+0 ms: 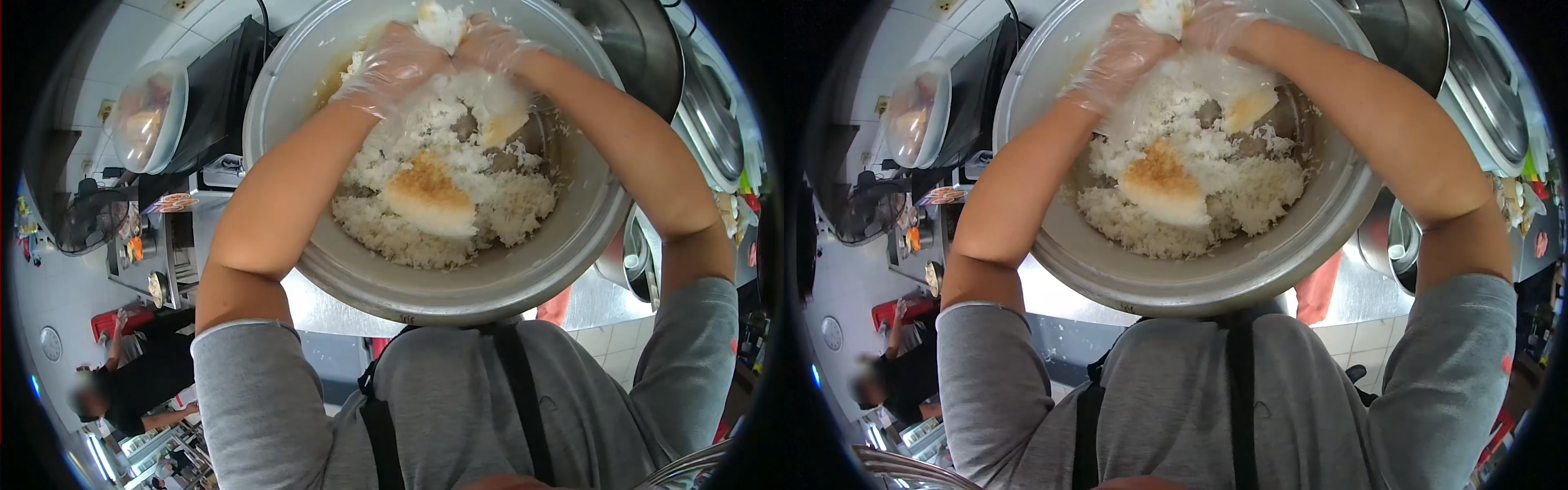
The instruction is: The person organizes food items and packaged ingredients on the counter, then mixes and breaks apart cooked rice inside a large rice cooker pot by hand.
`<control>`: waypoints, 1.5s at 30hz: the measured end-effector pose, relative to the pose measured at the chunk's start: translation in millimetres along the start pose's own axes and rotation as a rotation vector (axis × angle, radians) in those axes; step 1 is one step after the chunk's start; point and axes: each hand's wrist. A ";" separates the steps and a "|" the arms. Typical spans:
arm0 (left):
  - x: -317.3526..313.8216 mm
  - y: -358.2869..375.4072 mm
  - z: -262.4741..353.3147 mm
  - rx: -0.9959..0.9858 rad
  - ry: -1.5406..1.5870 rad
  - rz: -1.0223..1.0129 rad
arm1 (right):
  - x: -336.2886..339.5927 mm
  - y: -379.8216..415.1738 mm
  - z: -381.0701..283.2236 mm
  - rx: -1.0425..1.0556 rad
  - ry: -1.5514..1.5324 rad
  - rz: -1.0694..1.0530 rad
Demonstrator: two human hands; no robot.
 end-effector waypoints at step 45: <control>28.4 6.8 -17.4 -0.219 0.059 0.446 | 79.3 68.2 -67.6 -0.232 -1.192 0.121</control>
Point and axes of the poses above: each hand's wrist, its own y-axis away from the middle knuckle, its own x-axis out of the back of the hand, z = x × y, and after that the axes turned 4 degrees about -z, right-handed
